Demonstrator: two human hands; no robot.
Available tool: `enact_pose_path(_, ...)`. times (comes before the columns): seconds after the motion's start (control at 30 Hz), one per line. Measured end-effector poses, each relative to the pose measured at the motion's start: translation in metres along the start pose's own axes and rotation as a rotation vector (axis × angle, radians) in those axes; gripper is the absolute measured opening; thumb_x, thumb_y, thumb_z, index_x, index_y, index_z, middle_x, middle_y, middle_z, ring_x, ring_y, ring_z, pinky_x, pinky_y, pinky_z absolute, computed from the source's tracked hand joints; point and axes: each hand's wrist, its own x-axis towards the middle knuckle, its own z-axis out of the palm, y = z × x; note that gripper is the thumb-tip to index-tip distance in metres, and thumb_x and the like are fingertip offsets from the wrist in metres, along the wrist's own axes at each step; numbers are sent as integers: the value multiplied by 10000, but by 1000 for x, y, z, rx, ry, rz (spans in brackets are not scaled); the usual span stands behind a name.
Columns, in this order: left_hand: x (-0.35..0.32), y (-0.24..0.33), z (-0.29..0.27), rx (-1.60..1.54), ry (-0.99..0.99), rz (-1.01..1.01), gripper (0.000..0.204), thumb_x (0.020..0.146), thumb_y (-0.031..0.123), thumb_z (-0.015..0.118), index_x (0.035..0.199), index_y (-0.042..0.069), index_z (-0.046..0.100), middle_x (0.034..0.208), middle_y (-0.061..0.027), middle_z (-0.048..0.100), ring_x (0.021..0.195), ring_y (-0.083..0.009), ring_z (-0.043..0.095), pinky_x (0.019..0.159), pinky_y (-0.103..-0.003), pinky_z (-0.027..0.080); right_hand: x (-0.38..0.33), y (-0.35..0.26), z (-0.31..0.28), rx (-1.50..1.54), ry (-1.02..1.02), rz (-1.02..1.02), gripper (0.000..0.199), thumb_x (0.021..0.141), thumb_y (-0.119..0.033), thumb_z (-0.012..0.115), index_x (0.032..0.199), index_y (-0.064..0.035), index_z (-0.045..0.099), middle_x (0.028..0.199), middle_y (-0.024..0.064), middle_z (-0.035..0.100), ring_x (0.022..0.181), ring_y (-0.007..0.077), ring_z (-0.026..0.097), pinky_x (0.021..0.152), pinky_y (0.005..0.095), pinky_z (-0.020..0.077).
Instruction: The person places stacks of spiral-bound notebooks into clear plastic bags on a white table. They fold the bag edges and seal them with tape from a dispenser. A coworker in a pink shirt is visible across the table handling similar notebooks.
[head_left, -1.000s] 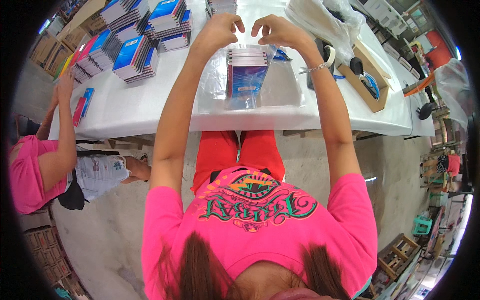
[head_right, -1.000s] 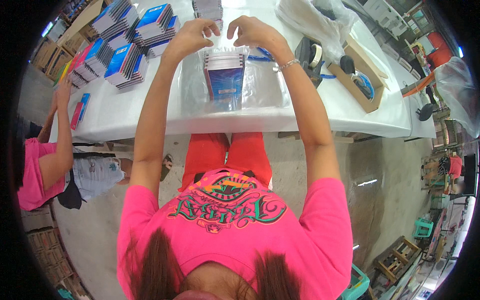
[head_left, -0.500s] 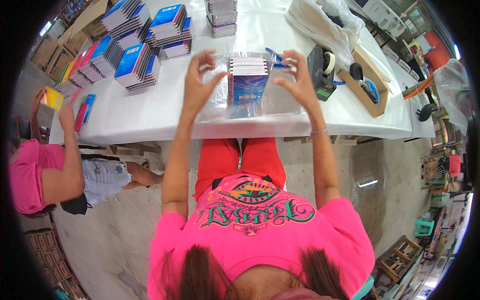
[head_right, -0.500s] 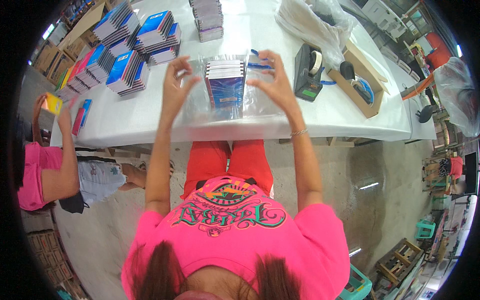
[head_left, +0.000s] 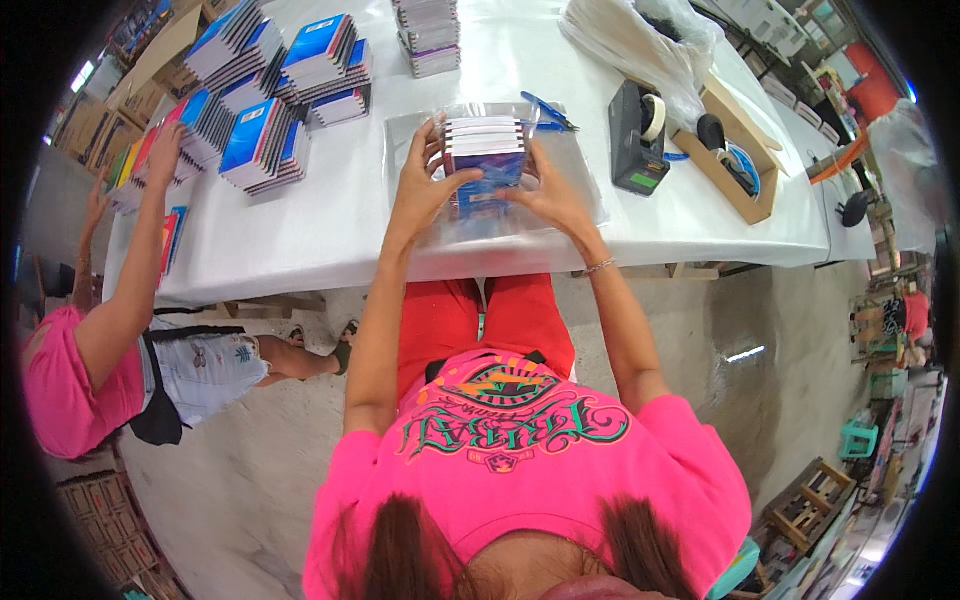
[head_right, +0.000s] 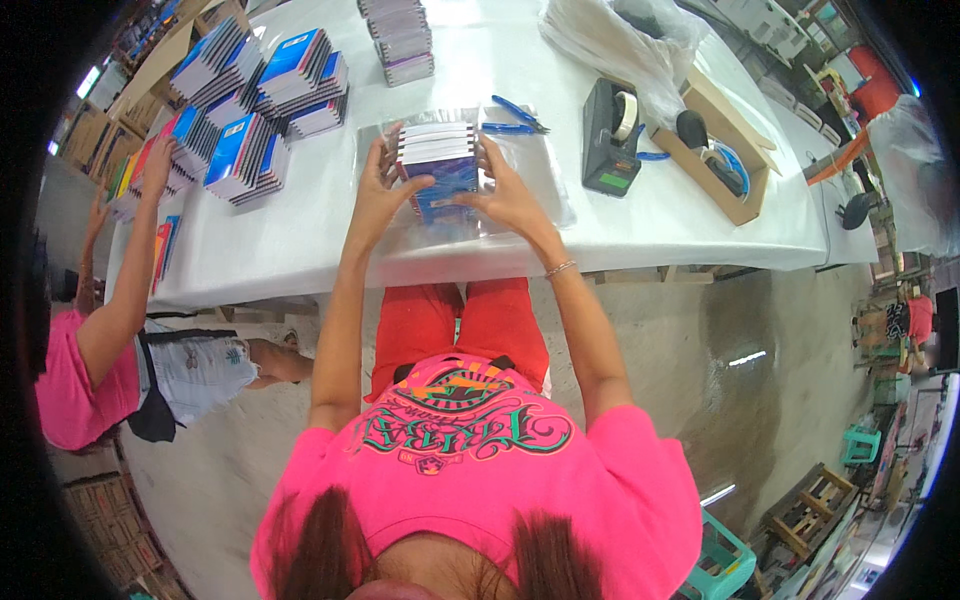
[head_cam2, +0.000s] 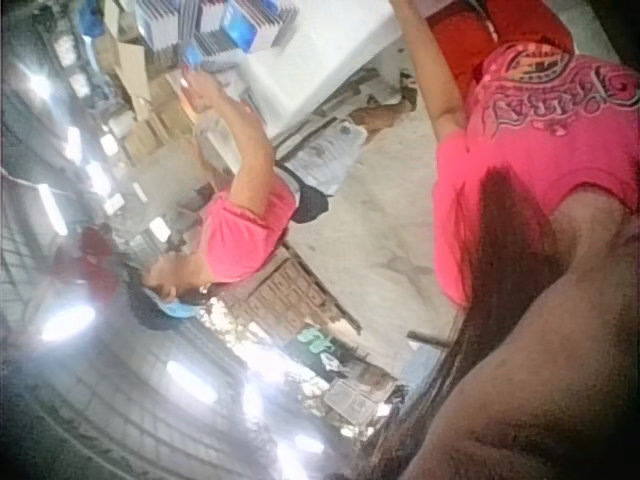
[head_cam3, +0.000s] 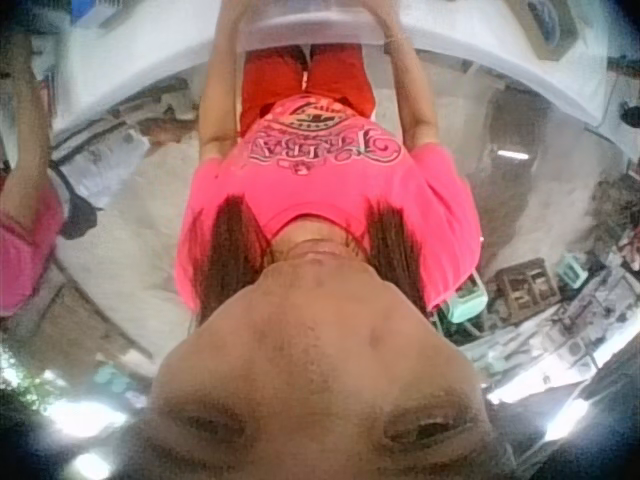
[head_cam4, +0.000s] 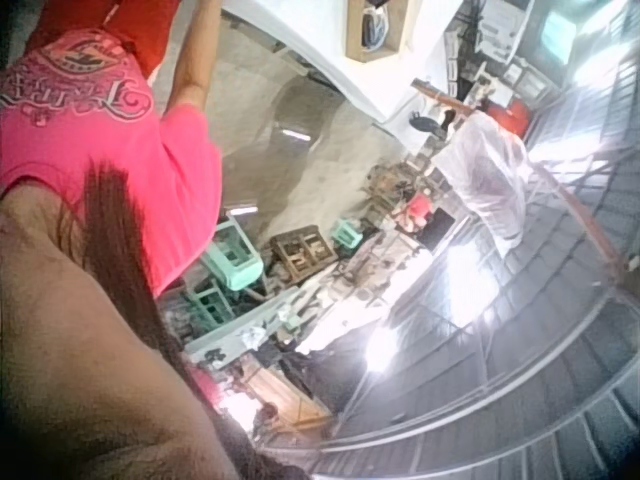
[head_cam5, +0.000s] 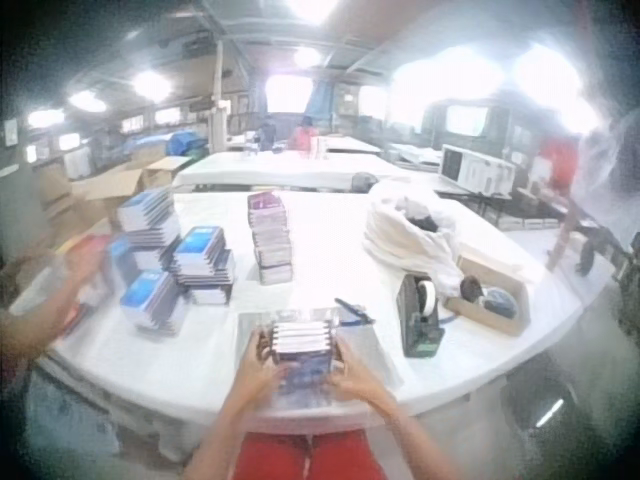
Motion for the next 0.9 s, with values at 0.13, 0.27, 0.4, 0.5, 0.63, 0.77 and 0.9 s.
enact_pose_path(0.13,-1,-15,-17,-267,-28,-37,747,766,13,760,1415,90,399,1345,-72,504,1247,-203,474,1055,-346,399,-5,-28,11,-78,72,-104,962,643,-232,859,1437,-94,334,1221,151,567,1162,284,528,990,388,412)
enact_pose_path(0.27,-6,-24,-28,-691,-70,-204,669,817,97,742,1398,71,412,1352,-60,508,1254,-188,471,1092,-346,351,-16,-65,21,-266,179,-262,908,639,-188,828,1426,-116,381,1166,111,544,1071,264,499,948,374,406)
enact_pose_path(0.4,-10,-45,-34,-892,-134,-202,668,827,176,747,1391,59,408,1361,-48,506,1266,-184,461,1106,-354,323,-23,-91,29,-408,187,-274,882,651,-155,800,1427,-128,383,1152,112,510,1063,274,465,984,396,357)
enact_pose_path(0.5,-10,-45,-35,-908,-165,-162,708,823,201,753,1410,60,383,1362,-40,507,1271,-183,455,1105,-357,317,-25,-97,30,-414,152,-245,896,646,-140,790,1437,-120,370,1119,119,509,1035,280,468,1003,411,323)
enact_pose_path(0.63,-8,-20,-32,-755,-112,-107,765,836,187,741,1461,62,317,1354,-59,506,1270,-178,446,1097,-350,318,-23,-88,29,-348,171,-291,867,693,-118,782,1442,-88,345,1223,132,510,1140,299,472,1030,410,347)
enact_pose_path(0.77,-4,20,-7,-285,-80,-21,799,859,150,710,1499,64,239,1390,-107,450,1271,-191,434,1076,-332,340,-10,-29,34,34,161,-194,849,747,-113,775,1450,-48,304,1342,155,476,1276,300,424,1086,405,338)
enact_pose_path(0.9,-1,-4,7,-45,-2,-16,878,849,134,713,1521,81,150,1417,-147,399,1277,-232,427,1095,-343,324,-2,10,32,175,37,-70,966,727,-156,809,1485,-46,221,1431,184,391,1321,313,392,1109,405,320)
